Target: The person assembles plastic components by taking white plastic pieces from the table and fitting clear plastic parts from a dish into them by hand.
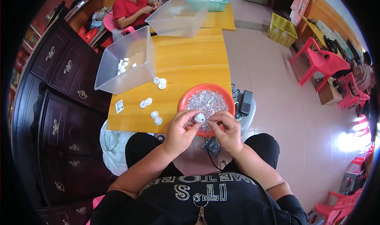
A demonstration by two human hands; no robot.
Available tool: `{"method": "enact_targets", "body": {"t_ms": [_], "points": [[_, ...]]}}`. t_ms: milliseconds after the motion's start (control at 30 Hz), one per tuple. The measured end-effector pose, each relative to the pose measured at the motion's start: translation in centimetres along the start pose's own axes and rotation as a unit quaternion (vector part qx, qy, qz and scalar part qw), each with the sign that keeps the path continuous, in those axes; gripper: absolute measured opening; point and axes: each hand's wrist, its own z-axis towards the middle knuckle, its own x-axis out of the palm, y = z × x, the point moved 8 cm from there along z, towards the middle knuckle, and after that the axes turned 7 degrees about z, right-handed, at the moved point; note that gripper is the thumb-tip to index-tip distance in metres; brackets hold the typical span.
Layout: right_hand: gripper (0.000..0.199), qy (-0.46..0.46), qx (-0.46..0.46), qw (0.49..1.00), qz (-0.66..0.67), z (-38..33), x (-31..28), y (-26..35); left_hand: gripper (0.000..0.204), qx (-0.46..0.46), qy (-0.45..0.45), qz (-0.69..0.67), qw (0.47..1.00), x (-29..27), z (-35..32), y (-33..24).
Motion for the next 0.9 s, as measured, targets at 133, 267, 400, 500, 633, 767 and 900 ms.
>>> {"method": "enact_targets", "body": {"t_ms": [133, 267, 400, 500, 633, 767, 900], "points": [[0.010, 0.011, -0.002, 1.000, -0.009, -0.1, 0.1, 0.7, 0.035, -0.003, 0.043, 0.025, 0.999, 0.6, -0.3, -0.4], [0.011, 0.013, -0.001, 1.000, -0.008, -0.2, 0.3, 0.3, 0.037, -0.013, 0.046, 0.006, 0.999, 0.8, -0.4, -0.3], [0.011, 0.026, 0.019, 0.999, -0.020, -0.2, 0.3, 0.4, 0.039, 0.009, 0.037, 0.013, 0.999, 0.8, -0.4, -0.7], [0.011, 0.023, 0.028, 0.999, -0.018, -0.2, 0.3, 0.2, 0.040, 0.023, 0.023, 0.023, 0.999, 0.4, -0.4, -0.8], [0.011, 0.014, 0.020, 1.000, -0.008, -0.3, 0.4, 0.3, 0.042, 0.013, 0.010, 0.009, 1.000, 0.1, -0.3, -1.1], [0.010, 0.027, 0.003, 0.999, -0.027, -0.3, 0.5, 0.5, 0.042, 0.002, 0.014, 0.034, 0.999, -0.2, -0.5, -1.0], [0.011, 0.029, 0.009, 0.999, -0.034, -0.3, 0.5, 0.4, 0.041, 0.008, 0.030, 0.102, 0.994, -0.2, -0.3, -1.7]]}}
